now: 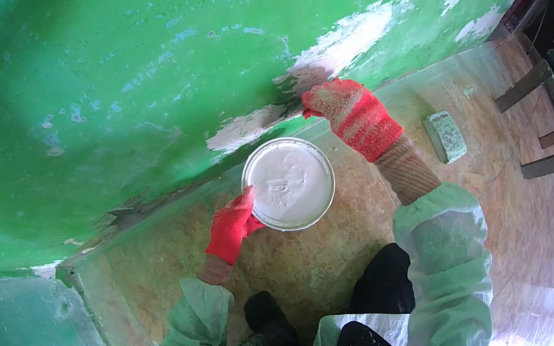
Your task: The person applies wall putty onto a green wall using a putty knife, scoops more compound from a container, and smooths it onto lower sections of the wall.
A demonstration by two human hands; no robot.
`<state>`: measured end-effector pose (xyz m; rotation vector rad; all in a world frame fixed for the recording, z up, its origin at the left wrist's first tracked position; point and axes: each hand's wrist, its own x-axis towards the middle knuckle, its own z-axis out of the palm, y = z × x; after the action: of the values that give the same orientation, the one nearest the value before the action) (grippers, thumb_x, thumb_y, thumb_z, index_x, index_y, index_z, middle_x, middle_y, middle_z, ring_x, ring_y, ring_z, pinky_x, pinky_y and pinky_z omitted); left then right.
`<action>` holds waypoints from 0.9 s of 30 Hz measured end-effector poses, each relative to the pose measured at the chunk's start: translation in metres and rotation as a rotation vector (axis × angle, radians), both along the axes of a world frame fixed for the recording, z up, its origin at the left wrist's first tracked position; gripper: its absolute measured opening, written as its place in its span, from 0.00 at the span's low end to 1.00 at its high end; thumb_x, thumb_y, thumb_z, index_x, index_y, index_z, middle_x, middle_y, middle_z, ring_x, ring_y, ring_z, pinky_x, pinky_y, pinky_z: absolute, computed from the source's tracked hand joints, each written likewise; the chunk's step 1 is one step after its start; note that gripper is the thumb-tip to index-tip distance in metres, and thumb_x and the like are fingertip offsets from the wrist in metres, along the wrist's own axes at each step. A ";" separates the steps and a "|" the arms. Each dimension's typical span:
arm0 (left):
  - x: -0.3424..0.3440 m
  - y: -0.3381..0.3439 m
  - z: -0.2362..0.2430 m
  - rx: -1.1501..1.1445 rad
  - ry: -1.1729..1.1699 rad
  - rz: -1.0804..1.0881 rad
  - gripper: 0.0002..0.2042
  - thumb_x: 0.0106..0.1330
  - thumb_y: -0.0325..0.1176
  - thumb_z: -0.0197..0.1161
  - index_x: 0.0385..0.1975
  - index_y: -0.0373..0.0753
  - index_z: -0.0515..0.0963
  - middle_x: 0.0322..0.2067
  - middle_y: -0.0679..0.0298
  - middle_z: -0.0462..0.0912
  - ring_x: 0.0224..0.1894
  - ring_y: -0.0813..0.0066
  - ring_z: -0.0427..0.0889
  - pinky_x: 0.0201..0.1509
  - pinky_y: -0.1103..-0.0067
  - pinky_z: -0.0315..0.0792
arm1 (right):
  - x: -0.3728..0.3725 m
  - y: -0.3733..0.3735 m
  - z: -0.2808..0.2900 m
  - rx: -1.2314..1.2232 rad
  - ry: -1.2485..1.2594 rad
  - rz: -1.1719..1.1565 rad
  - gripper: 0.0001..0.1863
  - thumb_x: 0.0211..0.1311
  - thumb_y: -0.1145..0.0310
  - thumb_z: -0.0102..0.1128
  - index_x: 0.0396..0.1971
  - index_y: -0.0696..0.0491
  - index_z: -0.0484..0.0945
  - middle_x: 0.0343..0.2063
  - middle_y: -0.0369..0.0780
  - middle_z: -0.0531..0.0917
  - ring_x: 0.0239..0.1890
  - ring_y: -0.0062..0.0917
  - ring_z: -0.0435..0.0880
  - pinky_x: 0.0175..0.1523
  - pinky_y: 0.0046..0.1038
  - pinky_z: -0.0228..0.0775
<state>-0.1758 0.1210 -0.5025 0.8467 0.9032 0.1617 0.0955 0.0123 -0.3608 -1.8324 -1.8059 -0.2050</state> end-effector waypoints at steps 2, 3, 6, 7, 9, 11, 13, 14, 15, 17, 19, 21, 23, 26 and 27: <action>0.001 -0.002 0.003 0.003 -0.029 0.004 0.27 0.70 0.49 0.56 0.58 0.33 0.70 0.48 0.59 0.79 0.45 0.73 0.83 0.46 0.75 0.81 | 0.006 0.003 -0.005 0.040 -0.039 -0.022 0.15 0.53 0.83 0.61 0.42 0.58 0.80 0.36 0.44 0.82 0.41 0.37 0.82 0.48 0.33 0.76; 0.002 -0.003 0.004 -0.007 -0.021 0.002 0.27 0.70 0.49 0.56 0.58 0.33 0.70 0.48 0.59 0.79 0.45 0.72 0.83 0.46 0.75 0.81 | 0.013 0.004 -0.006 0.076 0.130 -0.010 0.15 0.53 0.82 0.61 0.42 0.58 0.80 0.36 0.44 0.82 0.41 0.36 0.82 0.48 0.33 0.76; -0.005 0.002 0.003 -0.019 0.001 0.025 0.27 0.70 0.49 0.56 0.58 0.33 0.70 0.47 0.59 0.79 0.45 0.72 0.83 0.46 0.75 0.81 | 0.005 0.008 0.010 0.097 0.451 0.024 0.14 0.54 0.82 0.60 0.42 0.58 0.79 0.37 0.44 0.82 0.41 0.36 0.83 0.49 0.32 0.76; -0.005 0.003 0.003 -0.025 0.001 0.028 0.27 0.70 0.49 0.57 0.58 0.33 0.70 0.47 0.59 0.79 0.44 0.71 0.83 0.46 0.74 0.81 | 0.005 0.005 0.013 0.073 0.315 0.027 0.13 0.54 0.82 0.60 0.42 0.59 0.79 0.37 0.45 0.82 0.41 0.36 0.83 0.49 0.32 0.77; -0.006 0.003 0.007 -0.020 0.008 0.027 0.27 0.70 0.49 0.57 0.59 0.33 0.70 0.47 0.58 0.79 0.44 0.71 0.83 0.46 0.74 0.81 | 0.002 0.003 0.014 0.048 0.179 0.032 0.13 0.55 0.82 0.60 0.41 0.59 0.79 0.37 0.46 0.82 0.41 0.36 0.83 0.49 0.31 0.77; -0.005 0.003 0.009 -0.014 0.012 0.020 0.27 0.69 0.49 0.57 0.59 0.33 0.70 0.47 0.58 0.79 0.45 0.70 0.83 0.46 0.74 0.81 | -0.004 0.002 0.014 -0.018 0.022 -0.020 0.11 0.57 0.81 0.56 0.41 0.60 0.79 0.36 0.47 0.83 0.40 0.37 0.84 0.48 0.31 0.77; -0.003 0.001 0.010 -0.006 0.002 0.003 0.27 0.69 0.49 0.57 0.59 0.33 0.70 0.47 0.58 0.79 0.44 0.70 0.83 0.46 0.74 0.81 | 0.002 0.007 0.003 0.013 0.096 0.004 0.11 0.59 0.80 0.55 0.41 0.60 0.79 0.36 0.48 0.83 0.40 0.36 0.84 0.48 0.30 0.77; -0.002 -0.001 0.010 -0.007 0.000 -0.002 0.27 0.69 0.49 0.57 0.59 0.33 0.70 0.47 0.58 0.79 0.44 0.70 0.83 0.46 0.74 0.81 | 0.005 0.008 0.000 0.045 0.170 0.028 0.10 0.60 0.80 0.54 0.41 0.60 0.79 0.35 0.48 0.83 0.40 0.35 0.84 0.48 0.30 0.77; 0.000 -0.003 0.011 -0.011 -0.015 0.002 0.27 0.69 0.49 0.57 0.58 0.33 0.70 0.48 0.58 0.79 0.44 0.70 0.83 0.46 0.74 0.81 | 0.008 0.005 -0.002 0.044 0.167 0.021 0.10 0.60 0.80 0.54 0.41 0.60 0.79 0.35 0.48 0.83 0.40 0.35 0.84 0.48 0.30 0.77; -0.001 -0.001 0.010 -0.010 -0.021 0.020 0.27 0.69 0.49 0.57 0.58 0.33 0.70 0.48 0.58 0.79 0.44 0.70 0.83 0.46 0.74 0.81 | 0.007 0.011 0.001 0.102 0.327 -0.013 0.10 0.63 0.79 0.52 0.41 0.60 0.79 0.35 0.47 0.83 0.39 0.33 0.84 0.47 0.29 0.76; -0.004 0.002 0.010 -0.025 0.022 0.033 0.27 0.69 0.49 0.58 0.58 0.33 0.71 0.48 0.59 0.79 0.44 0.70 0.83 0.46 0.74 0.81 | 0.000 0.007 0.012 0.118 0.515 -0.020 0.10 0.64 0.78 0.51 0.41 0.60 0.79 0.35 0.47 0.83 0.39 0.33 0.84 0.47 0.29 0.76; -0.012 0.005 0.009 -0.009 -0.016 0.032 0.27 0.69 0.49 0.58 0.58 0.33 0.70 0.48 0.59 0.79 0.44 0.70 0.83 0.46 0.74 0.81 | -0.005 0.005 0.014 0.132 0.704 -0.025 0.10 0.64 0.78 0.50 0.41 0.60 0.79 0.35 0.47 0.83 0.39 0.33 0.84 0.46 0.29 0.76; -0.011 0.005 0.010 0.003 -0.069 0.013 0.27 0.69 0.49 0.58 0.58 0.33 0.70 0.48 0.60 0.79 0.45 0.71 0.83 0.47 0.74 0.81 | -0.005 0.000 0.016 0.008 0.504 -0.057 0.10 0.65 0.78 0.51 0.41 0.60 0.80 0.35 0.47 0.83 0.40 0.32 0.84 0.47 0.28 0.76; -0.008 0.004 0.012 -0.021 -0.028 0.007 0.27 0.69 0.49 0.58 0.59 0.33 0.70 0.48 0.60 0.79 0.45 0.71 0.83 0.47 0.74 0.81 | -0.003 0.003 0.012 -0.040 -0.006 -0.043 0.10 0.66 0.77 0.49 0.41 0.60 0.80 0.35 0.45 0.83 0.40 0.30 0.84 0.47 0.28 0.76; -0.007 0.003 0.010 -0.018 -0.042 -0.001 0.27 0.69 0.49 0.58 0.59 0.33 0.70 0.48 0.60 0.79 0.45 0.72 0.83 0.47 0.74 0.81 | 0.001 0.005 0.005 -0.023 0.033 -0.029 0.10 0.66 0.77 0.50 0.42 0.60 0.79 0.35 0.45 0.82 0.40 0.31 0.84 0.48 0.29 0.75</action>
<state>-0.1829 0.1243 -0.4925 0.8242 0.8634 0.1695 0.0967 0.0170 -0.3558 -1.8676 -1.7672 -0.1652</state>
